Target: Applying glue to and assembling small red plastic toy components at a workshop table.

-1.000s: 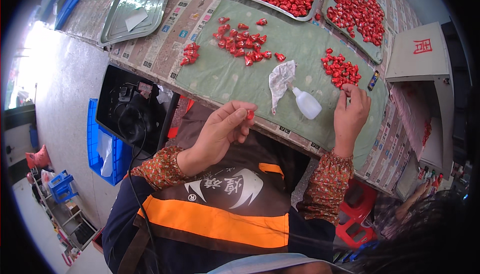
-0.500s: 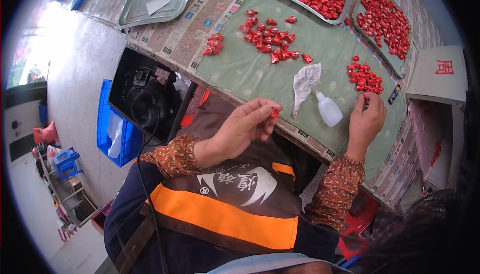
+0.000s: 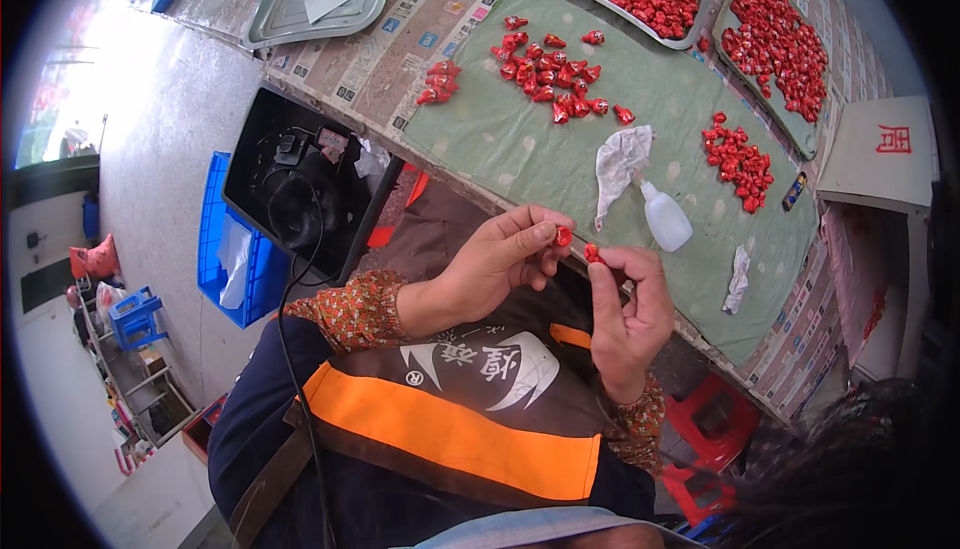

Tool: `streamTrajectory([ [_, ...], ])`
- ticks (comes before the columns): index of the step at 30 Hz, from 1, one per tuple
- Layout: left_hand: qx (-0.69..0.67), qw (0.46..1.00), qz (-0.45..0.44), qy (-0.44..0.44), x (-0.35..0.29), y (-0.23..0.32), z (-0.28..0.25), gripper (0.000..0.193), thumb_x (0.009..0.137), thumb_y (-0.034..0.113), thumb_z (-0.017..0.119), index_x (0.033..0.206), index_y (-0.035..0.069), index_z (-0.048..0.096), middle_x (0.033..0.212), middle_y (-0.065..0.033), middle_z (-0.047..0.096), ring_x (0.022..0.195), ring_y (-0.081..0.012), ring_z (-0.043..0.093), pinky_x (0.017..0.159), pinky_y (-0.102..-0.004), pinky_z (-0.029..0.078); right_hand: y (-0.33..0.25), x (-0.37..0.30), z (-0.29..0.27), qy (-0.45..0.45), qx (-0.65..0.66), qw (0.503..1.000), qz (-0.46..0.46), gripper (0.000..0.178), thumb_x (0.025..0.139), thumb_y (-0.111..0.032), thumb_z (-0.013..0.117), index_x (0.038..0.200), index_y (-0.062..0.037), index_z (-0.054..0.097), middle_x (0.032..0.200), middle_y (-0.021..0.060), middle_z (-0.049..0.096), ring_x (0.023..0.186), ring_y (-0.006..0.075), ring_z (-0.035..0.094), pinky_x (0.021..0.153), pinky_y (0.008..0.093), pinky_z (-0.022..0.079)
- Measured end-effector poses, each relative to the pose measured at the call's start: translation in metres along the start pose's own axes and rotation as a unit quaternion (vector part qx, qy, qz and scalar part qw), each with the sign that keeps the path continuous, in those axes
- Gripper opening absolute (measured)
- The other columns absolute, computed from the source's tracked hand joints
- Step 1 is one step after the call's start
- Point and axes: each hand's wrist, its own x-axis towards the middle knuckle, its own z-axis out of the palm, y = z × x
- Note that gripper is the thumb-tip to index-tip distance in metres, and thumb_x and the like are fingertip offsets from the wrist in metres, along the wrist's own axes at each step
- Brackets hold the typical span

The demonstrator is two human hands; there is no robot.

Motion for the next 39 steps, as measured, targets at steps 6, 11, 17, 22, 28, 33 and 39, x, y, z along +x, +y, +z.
streamTrajectory([
  [6,0.044,0.998,0.050,0.007,-0.006,-0.006,0.002,0.022,0.105,0.023,0.058,0.120,0.006,0.062,0.101,0.0003,0.064,0.082,-0.0062,0.060,0.069,-0.0225,0.053,0.001,-0.005,0.014,-0.011,-0.088,0.990,-0.108,0.016,0.091,0.003,0.069,0.106,-0.0012,0.064,0.099,0.0089,0.064,0.082,0.0163,0.058,0.069,0.0264,0.048],
  [11,0.082,0.994,0.078,0.008,-0.010,-0.010,0.003,0.021,0.105,0.020,0.058,0.119,0.005,0.062,0.102,0.0003,0.065,0.083,-0.0055,0.060,0.069,-0.0218,0.053,0.002,-0.008,0.017,-0.006,-0.098,0.988,-0.121,0.020,0.088,0.003,0.071,0.106,-0.0018,0.065,0.098,0.0099,0.065,0.081,0.0223,0.059,0.068,0.0318,0.048],
  [17,0.134,0.983,0.124,0.007,-0.011,-0.013,0.000,0.018,0.105,0.018,0.059,0.116,0.004,0.061,0.102,-0.0004,0.065,0.082,-0.0056,0.060,0.070,-0.0225,0.052,0.001,-0.009,0.020,-0.009,-0.106,0.984,-0.140,0.019,0.087,0.004,0.071,0.104,-0.0015,0.064,0.097,0.0113,0.065,0.083,0.0256,0.061,0.070,0.0349,0.049],
  [22,0.163,0.970,0.180,0.009,-0.012,-0.022,-0.003,0.016,0.104,0.018,0.060,0.113,0.004,0.061,0.097,0.0017,0.064,0.079,-0.0023,0.056,0.066,-0.0184,0.048,0.000,-0.013,0.023,-0.013,-0.086,0.989,-0.122,0.021,0.085,0.005,0.072,0.103,-0.0012,0.063,0.094,0.0122,0.065,0.080,0.0296,0.061,0.071,0.0379,0.048],
  [28,0.194,0.963,0.188,0.014,-0.012,-0.028,-0.006,0.017,0.105,0.019,0.059,0.111,0.004,0.060,0.092,0.0034,0.062,0.079,-0.0010,0.055,0.060,-0.0161,0.044,0.007,-0.018,0.025,-0.010,-0.066,0.994,-0.086,0.012,0.091,0.002,0.069,0.101,0.0002,0.063,0.093,0.0104,0.065,0.079,0.0186,0.063,0.072,0.0291,0.050],
  [33,0.221,0.959,0.176,0.009,-0.017,-0.022,-0.002,0.017,0.105,0.019,0.059,0.114,0.004,0.058,0.095,0.0033,0.062,0.081,-0.0014,0.055,0.064,-0.0168,0.046,0.005,-0.023,0.024,-0.007,-0.014,0.999,-0.029,0.009,0.094,0.000,0.068,0.101,0.0011,0.063,0.093,0.0090,0.066,0.081,0.0142,0.062,0.075,0.0271,0.051],
  [39,0.180,0.973,0.147,-0.016,-0.020,-0.017,-0.006,0.017,0.106,0.018,0.057,0.115,0.004,0.055,0.099,0.0011,0.060,0.083,-0.0029,0.054,0.068,-0.0192,0.048,0.011,-0.023,0.025,-0.019,-0.015,0.999,-0.044,0.010,0.094,0.000,0.067,0.103,0.0018,0.063,0.094,0.0094,0.066,0.083,0.0149,0.063,0.077,0.0277,0.051],
])
